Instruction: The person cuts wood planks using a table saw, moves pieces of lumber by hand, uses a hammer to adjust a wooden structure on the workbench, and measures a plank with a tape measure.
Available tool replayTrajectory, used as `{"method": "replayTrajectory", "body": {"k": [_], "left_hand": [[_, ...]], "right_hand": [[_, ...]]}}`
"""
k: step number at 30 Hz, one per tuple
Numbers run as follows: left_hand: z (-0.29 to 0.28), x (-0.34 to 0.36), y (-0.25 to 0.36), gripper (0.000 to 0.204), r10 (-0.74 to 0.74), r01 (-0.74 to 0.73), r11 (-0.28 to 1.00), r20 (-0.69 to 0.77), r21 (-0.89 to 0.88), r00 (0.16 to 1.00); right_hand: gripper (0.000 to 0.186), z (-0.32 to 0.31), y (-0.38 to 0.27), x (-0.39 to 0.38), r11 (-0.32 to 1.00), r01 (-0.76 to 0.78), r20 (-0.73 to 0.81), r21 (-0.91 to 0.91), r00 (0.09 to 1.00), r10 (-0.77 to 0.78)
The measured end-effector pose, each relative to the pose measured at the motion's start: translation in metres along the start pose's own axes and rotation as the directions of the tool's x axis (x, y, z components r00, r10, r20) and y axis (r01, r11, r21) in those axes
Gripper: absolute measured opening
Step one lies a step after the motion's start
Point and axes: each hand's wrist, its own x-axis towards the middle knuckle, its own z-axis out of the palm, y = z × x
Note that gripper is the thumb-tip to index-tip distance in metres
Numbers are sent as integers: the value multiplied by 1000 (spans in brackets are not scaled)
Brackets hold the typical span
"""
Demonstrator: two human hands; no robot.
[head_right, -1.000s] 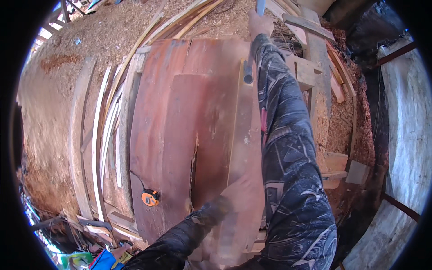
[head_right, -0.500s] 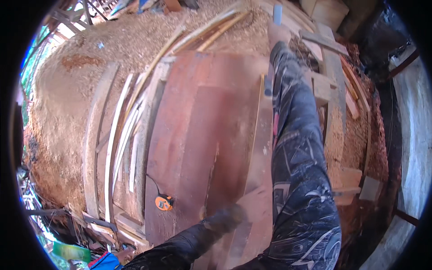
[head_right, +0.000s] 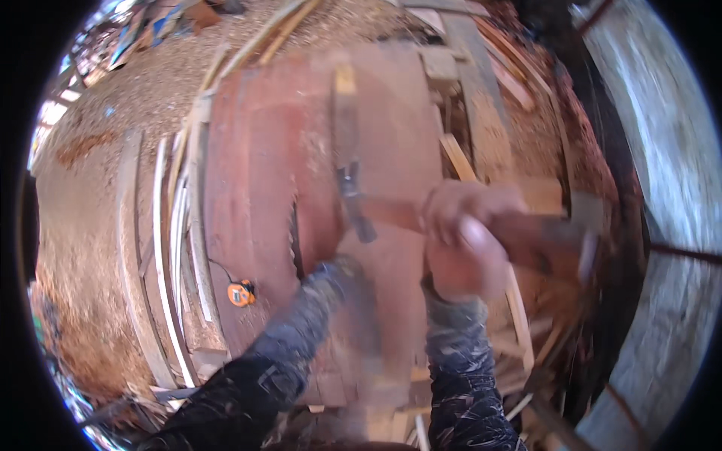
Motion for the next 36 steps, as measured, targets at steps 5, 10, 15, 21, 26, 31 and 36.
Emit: {"method": "replayTrajectory", "body": {"k": [5, 10, 15, 21, 26, 31, 36], "left_hand": [[-13, 22, 25, 17, -36, -20, 965, 209, 260, 977], [-24, 3, 36, 14, 0, -19, 940, 53, 342, 999], [-24, -87, 159, 25, 119, -194, 847, -178, -495, 977], [-89, -340, 308, 20, 465, -76, 627, 294, -775, 835], [-140, -402, 302, 12, 277, 221, 795, 662, -565, 696], [-161, -430, 257, 23, 309, 109, 853, 664, -510, 681], [-139, -483, 186, 23, -124, 413, 761, 513, -500, 850]], "right_hand": [[19, -31, -146, -113, 983, 167, -43, 73, 986, -164], [22, -6, -244, -257, 975, 218, -164, -43, 961, -222], [18, 25, -314, -437, 955, -99, -340, -279, 941, -1], [24, 73, -306, -558, 937, -344, -645, -65, 731, 224], [21, 103, -271, -580, 940, -114, -631, 323, 714, 303], [20, 133, -228, -590, 951, -304, -580, 58, 765, 280], [15, 166, -157, -590, 954, -295, -605, 55, 750, 267]]}}
